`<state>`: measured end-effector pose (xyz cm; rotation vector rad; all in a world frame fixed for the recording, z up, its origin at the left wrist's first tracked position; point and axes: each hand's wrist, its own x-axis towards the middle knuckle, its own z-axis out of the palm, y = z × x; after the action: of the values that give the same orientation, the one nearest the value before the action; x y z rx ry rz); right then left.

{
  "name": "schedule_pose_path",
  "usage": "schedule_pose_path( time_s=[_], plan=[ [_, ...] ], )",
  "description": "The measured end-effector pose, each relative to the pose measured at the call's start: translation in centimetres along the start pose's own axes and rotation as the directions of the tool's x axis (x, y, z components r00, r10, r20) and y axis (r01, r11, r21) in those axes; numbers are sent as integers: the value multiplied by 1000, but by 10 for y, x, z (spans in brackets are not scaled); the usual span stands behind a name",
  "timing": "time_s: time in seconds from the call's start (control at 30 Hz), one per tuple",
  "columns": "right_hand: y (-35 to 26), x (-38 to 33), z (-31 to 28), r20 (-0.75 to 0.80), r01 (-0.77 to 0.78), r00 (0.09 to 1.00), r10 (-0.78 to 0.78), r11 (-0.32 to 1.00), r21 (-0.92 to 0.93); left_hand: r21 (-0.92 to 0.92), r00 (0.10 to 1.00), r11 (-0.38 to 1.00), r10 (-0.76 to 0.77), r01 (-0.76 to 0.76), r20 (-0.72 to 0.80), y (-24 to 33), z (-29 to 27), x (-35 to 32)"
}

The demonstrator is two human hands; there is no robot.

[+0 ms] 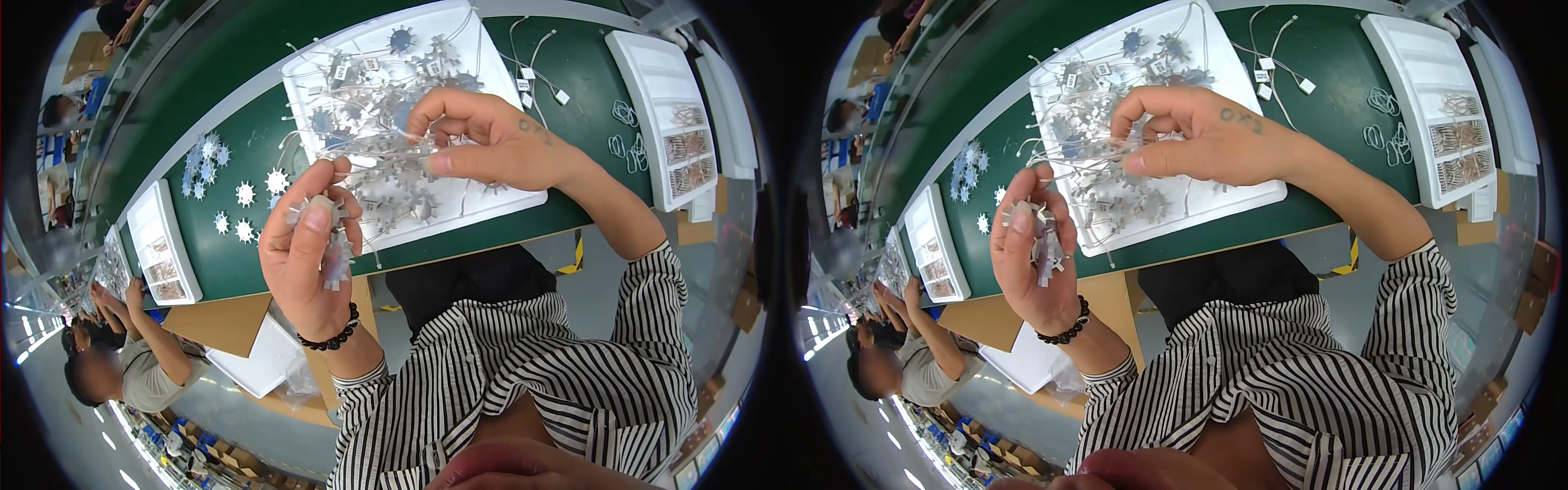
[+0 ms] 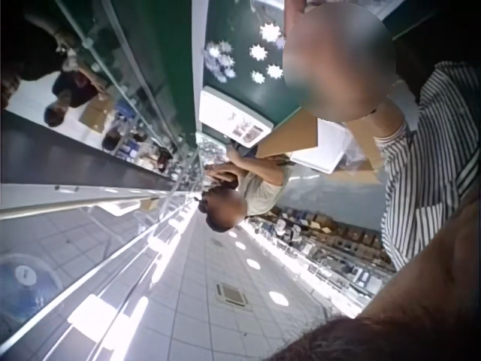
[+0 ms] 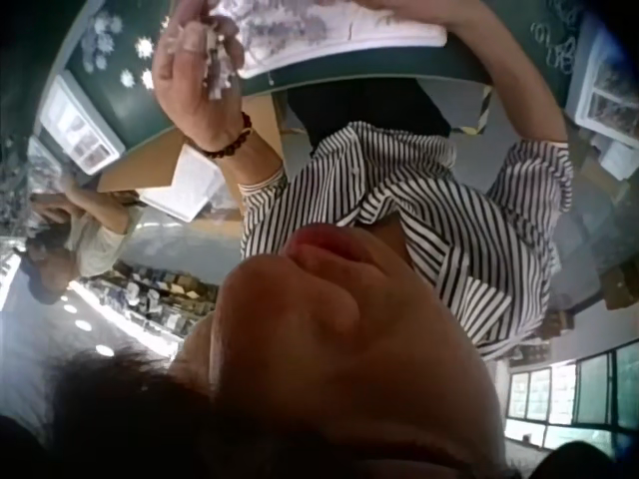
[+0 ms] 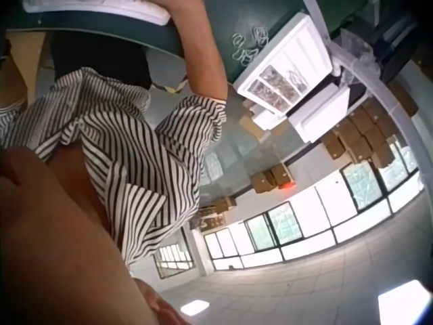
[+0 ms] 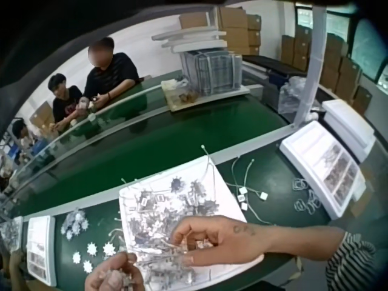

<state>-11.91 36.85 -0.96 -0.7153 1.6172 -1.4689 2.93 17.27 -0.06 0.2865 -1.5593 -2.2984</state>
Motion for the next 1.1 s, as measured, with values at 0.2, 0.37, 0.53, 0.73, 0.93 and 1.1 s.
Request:
schedule_pose_path(
  time_s=[0.2,0.37,0.53,0.73,0.93,1.1],
  plan=[
    [-3,-6,-16,74,24,997,-29,997,69,155,999,988,-21,26,-34,5,16,7],
    [13,-6,-33,124,15,991,-52,958,286,40,999,999,29,-27,-36,10,15,9],
    [21,-6,-41,-18,38,999,-35,951,306,126,998,992,8,-1,-58,13,22,4],
    [22,4,-23,-260,77,964,-61,996,51,140,997,989,58,-49,-60,11,26,8],
    [1,29,-2,-28,273,945,-326,834,-479,185,997,980,74,-75,11,24,26,0],
    [-27,31,16,198,201,959,-201,979,21,336,993,935,120,-116,8,35,32,-1]
  ],
)
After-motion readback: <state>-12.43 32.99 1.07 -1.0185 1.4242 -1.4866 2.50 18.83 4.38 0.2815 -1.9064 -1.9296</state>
